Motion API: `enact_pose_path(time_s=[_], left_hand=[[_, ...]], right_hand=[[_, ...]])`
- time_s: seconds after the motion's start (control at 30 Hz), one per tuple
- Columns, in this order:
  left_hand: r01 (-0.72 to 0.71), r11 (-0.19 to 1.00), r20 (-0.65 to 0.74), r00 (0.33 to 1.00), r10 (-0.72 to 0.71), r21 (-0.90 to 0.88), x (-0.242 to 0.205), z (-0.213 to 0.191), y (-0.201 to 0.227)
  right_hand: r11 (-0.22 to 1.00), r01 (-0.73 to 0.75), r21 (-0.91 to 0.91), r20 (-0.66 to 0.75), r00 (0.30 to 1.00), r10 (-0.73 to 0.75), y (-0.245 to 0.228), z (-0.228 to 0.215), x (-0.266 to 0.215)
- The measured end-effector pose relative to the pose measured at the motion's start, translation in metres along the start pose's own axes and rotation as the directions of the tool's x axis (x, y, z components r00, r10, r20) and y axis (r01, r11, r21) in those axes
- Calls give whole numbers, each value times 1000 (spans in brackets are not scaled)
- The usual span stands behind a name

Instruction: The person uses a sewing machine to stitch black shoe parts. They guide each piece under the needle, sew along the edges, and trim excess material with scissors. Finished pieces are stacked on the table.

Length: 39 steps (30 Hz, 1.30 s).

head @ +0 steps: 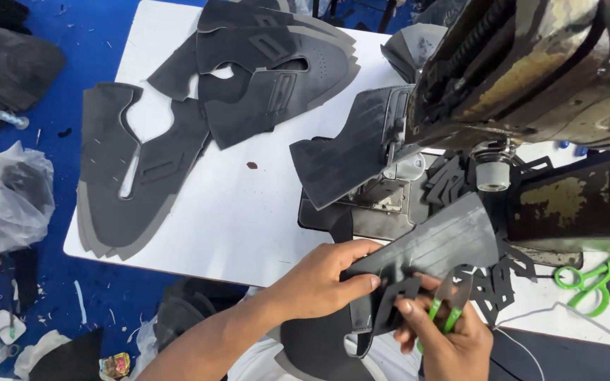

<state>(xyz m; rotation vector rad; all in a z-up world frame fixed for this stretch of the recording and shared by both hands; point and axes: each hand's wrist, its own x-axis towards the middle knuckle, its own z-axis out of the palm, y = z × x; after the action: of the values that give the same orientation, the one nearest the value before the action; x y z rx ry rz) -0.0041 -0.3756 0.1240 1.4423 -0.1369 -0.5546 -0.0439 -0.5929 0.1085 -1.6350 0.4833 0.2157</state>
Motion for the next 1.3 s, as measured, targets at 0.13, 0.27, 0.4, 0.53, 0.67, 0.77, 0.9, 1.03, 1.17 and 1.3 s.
enact_pose_path(time_s=[0.13, 0.27, 0.4, 0.53, 0.67, 0.77, 0.9, 1.03, 1.17, 1.3], left_hand=[[-29, 1000, -17, 999, 29, 3, -4, -1, 0], [-9, 1000, -25, 1000, 9, 6, -7, 1, 11], [-2, 995, -30, 1000, 5, 100, -7, 0, 12], [-71, 997, -22, 997, 71, -9, -5, -2, -5], [7, 991, 1, 1000, -7, -130, -7, -9, -3], [-4, 979, 30, 1000, 10, -204, -7, -14, -5], [-20, 981, 6, 1000, 21, -193, -3, -14, -10], [-39, 972, -3, 999, 39, -232, -4, -11, -8], [-92, 976, -60, 995, 82, -197, -5, -10, -8], [-89, 972, -165, 978, 127, 218, 0, -16, 21]], right_hand=[[985, 106, 135, -70, 993, -97, 10, 7, 4], [987, 99, 123, -64, 994, -92, 3, 14, 2], [990, 103, 100, -72, 993, -96, 4, 15, 2], [994, 110, 11, -41, 993, -109, -2, 16, 0], [888, 330, -319, -229, 883, -410, 0, 2, 2], [973, 148, -175, -228, 956, -186, -12, -10, 9], [943, 221, 247, 59, 968, -242, 38, -32, 16], [999, 9, 37, 184, 983, -16, 15, -20, 12], [981, 131, -144, 205, 974, -100, 13, -4, 16], [959, 168, -230, 176, 976, -129, 0, 6, 17]])
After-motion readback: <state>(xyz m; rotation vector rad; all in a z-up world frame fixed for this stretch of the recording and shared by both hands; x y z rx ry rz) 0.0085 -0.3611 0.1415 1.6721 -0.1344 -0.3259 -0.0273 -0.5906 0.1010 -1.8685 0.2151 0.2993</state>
